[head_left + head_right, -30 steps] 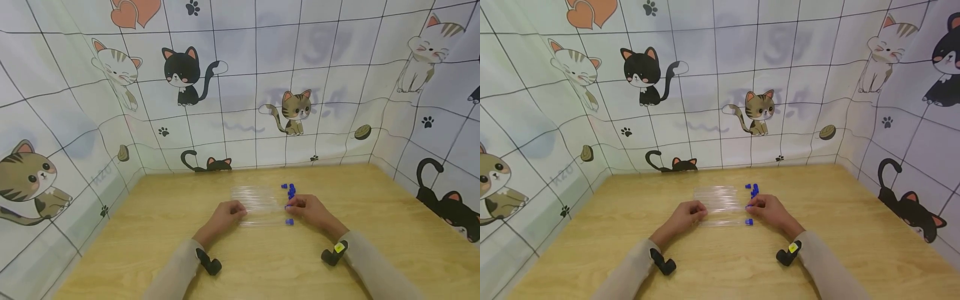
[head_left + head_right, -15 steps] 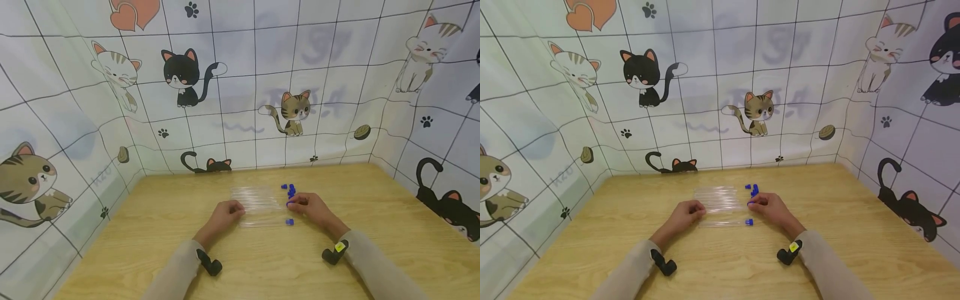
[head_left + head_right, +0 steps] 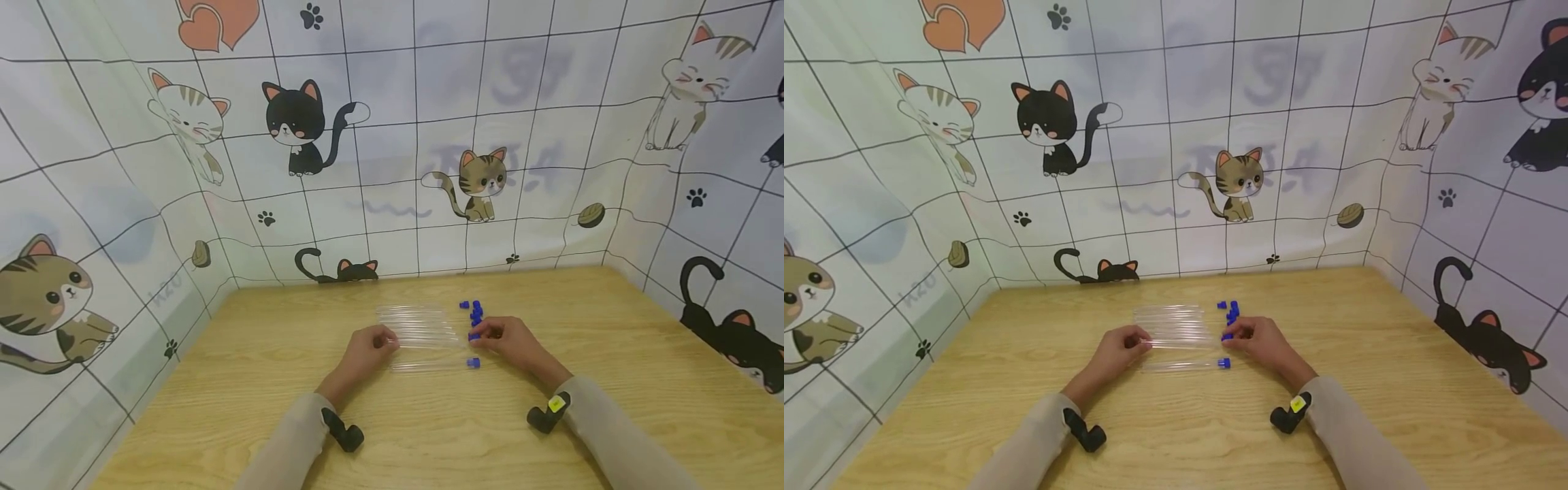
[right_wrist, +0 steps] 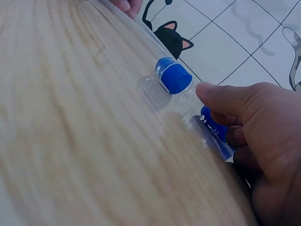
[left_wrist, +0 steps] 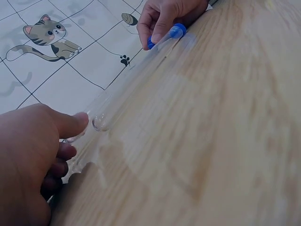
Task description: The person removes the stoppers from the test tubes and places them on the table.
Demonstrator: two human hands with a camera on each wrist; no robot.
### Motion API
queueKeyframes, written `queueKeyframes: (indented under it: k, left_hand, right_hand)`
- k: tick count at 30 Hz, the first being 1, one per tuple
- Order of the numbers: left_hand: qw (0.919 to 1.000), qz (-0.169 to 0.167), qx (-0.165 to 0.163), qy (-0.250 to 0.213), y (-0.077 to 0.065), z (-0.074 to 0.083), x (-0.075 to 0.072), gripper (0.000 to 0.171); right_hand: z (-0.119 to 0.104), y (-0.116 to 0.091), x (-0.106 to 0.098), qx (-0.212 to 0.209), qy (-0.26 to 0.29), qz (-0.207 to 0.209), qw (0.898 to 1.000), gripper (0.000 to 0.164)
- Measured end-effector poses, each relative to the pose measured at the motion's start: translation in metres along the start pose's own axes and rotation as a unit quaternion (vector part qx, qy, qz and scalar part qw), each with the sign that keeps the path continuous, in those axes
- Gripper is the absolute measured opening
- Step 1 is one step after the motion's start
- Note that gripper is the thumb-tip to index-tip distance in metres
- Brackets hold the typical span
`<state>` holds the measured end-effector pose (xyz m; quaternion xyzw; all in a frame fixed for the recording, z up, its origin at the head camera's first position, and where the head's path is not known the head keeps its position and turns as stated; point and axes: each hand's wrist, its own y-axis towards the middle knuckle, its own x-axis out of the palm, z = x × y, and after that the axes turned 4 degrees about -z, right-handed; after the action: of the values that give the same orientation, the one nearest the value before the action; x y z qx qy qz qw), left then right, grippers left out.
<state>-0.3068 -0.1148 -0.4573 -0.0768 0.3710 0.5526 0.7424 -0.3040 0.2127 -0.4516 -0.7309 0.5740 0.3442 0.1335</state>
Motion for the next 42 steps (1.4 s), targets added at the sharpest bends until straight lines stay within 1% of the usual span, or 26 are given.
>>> queueKeyframes:
  k: [4,9,15,19,22,25,29,32,34,36,39,42]
  left_hand:
    - [1.0,0.002,-0.001,0.008,0.001,0.001,0.0,0.006]
    - [0.9999,-0.009,-0.013,-0.003,-0.001,0.003,-0.001,0.008]
    - [0.9998,-0.01,-0.013,-0.007,-0.001,0.001,-0.001,0.01]
    - [0.9999,-0.003,-0.015,-0.006,0.001,-0.001,-0.001,0.01]
    - [0.9997,0.007,-0.019,-0.011,0.002,-0.001,-0.001,0.008]
    - [0.9994,0.013,-0.023,-0.023,0.001,0.001,-0.001,0.007]
    - [0.9985,0.022,-0.016,-0.048,-0.002,0.005,-0.002,0.008]
    - [0.9974,0.029,-0.016,-0.064,-0.008,0.008,-0.002,0.008]
    - [0.9968,0.029,-0.021,-0.072,-0.013,0.01,-0.002,0.008]
    - [0.9963,0.023,-0.031,-0.077,-0.018,0.011,-0.001,0.009]
    - [0.9963,0.006,-0.031,-0.08,-0.023,0.013,0.001,0.015]
    - [0.9965,-0.008,-0.033,-0.076,-0.027,0.014,0.002,0.02]
  right_hand:
    - [-0.002,0.0,-0.001,0.001,0.009,-0.019,1.0,0.016]
    - [-0.002,0.0,-0.002,0.011,0.025,-0.036,0.999,0.017]
    - [0.0,0.001,-0.002,0.005,0.013,-0.033,0.999,0.018]
    - [0.001,0.002,-0.002,-0.002,0.012,-0.029,0.999,0.019]
    - [0.003,0.0,-0.003,-0.004,0.032,-0.017,0.999,0.021]
    - [0.004,-0.004,-0.003,-0.003,0.068,-0.01,0.998,0.021]
    - [0.002,-0.011,-0.003,-0.003,0.1,-0.025,0.995,0.023]
    - [-0.002,-0.017,-0.002,0.004,0.094,-0.029,0.995,0.023]
    - [-0.005,-0.021,-0.002,0.006,0.079,-0.026,0.997,0.024]
    - [-0.008,-0.026,-0.001,0.001,0.064,-0.024,0.998,0.026]
    - [-0.011,-0.031,0.001,-0.007,0.048,-0.02,0.999,0.031]
    - [-0.013,-0.033,0.003,-0.014,0.029,-0.029,0.999,0.033]
